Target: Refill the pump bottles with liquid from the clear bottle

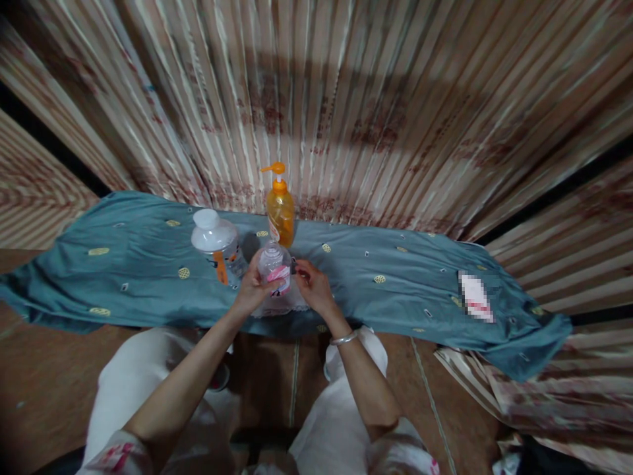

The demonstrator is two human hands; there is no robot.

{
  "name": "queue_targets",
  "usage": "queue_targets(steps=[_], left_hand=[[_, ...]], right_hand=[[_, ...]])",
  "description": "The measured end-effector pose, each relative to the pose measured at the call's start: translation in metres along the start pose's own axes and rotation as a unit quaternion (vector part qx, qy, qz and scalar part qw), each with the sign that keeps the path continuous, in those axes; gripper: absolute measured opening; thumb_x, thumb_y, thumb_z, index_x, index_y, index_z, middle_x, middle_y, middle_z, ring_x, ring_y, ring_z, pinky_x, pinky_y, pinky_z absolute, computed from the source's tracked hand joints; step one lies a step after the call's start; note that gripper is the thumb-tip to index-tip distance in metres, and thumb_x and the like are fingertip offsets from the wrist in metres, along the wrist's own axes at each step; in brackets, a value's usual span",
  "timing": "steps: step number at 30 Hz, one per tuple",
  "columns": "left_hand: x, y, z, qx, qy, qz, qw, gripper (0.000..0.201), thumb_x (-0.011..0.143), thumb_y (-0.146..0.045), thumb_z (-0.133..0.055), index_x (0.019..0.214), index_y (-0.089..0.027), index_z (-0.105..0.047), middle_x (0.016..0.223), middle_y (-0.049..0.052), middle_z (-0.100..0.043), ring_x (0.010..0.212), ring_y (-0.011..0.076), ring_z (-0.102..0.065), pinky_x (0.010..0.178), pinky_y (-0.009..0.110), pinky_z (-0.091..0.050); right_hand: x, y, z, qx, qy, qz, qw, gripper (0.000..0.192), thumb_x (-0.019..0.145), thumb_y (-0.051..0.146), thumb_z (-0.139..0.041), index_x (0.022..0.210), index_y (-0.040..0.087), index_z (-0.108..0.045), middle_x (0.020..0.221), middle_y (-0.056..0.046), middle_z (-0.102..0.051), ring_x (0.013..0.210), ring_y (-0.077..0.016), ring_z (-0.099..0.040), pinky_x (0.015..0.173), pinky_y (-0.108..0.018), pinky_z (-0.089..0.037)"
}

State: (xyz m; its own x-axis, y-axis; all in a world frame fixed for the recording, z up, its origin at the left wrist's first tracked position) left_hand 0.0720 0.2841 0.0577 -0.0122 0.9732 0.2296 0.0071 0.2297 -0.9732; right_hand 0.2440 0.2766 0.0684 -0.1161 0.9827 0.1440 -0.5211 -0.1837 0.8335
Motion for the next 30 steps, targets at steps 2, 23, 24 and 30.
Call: queue_targets(steps=[2,23,24,30], left_hand=[[-0.001,0.0,0.002,-0.001,0.001,-0.009,1.0,0.1,0.058,-0.03,-0.087,0.146,-0.021,-0.041,0.15,0.013,-0.05,0.136,0.0274,-0.051,0.117,0.042,-0.038],[-0.051,-0.087,0.115,0.153,-0.159,-0.089,0.971,0.068,0.075,-0.051,-0.078,0.134,-0.024,-0.056,0.141,0.012,-0.058,0.135,0.0306,-0.053,0.115,0.05,-0.042],[-0.04,-0.092,0.122,0.176,-0.179,-0.106,0.962,0.08,0.071,-0.05,-0.081,0.14,-0.024,-0.05,0.147,0.013,-0.053,0.141,0.0323,-0.046,0.118,0.052,-0.036],[0.033,-0.073,0.126,0.197,-0.166,-0.083,0.963,0.117,0.053,-0.046,-0.092,0.15,-0.013,-0.036,0.156,0.022,-0.04,0.148,0.04,-0.033,0.123,0.053,-0.027]], right_hand=[[-0.001,0.003,0.0,0.002,-0.003,0.002,1.0,0.041,0.088,0.023,-0.051,0.128,0.022,-0.059,0.121,-0.009,-0.073,0.109,-0.0167,-0.069,0.096,-0.035,-0.054],[0.028,0.22,0.016,-0.212,-0.023,0.253,0.944,0.038,0.101,0.035,-0.042,0.128,0.016,-0.061,0.12,-0.011,-0.072,0.114,-0.021,-0.065,0.102,-0.036,-0.047],[0.038,0.234,0.002,-0.268,0.014,0.255,0.929,0.039,0.102,0.036,-0.041,0.126,0.015,-0.062,0.118,-0.012,-0.073,0.114,-0.0223,-0.065,0.101,-0.036,-0.047],[0.085,0.264,-0.053,-0.442,0.097,0.215,0.865,0.061,0.097,0.058,-0.046,0.116,0.006,-0.069,0.115,-0.025,-0.071,0.116,-0.0337,-0.065,0.096,-0.044,-0.049]])
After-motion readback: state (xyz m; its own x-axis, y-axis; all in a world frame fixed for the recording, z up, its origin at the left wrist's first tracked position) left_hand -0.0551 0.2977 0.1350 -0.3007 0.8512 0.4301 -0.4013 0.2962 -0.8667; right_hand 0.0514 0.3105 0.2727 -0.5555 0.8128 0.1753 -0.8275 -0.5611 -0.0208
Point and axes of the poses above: each hand's wrist, its own x-axis towards the middle knuckle, its own z-axis out of the back of the hand, y = z × x, the point moved 8 cm from there along x, towards the middle knuckle
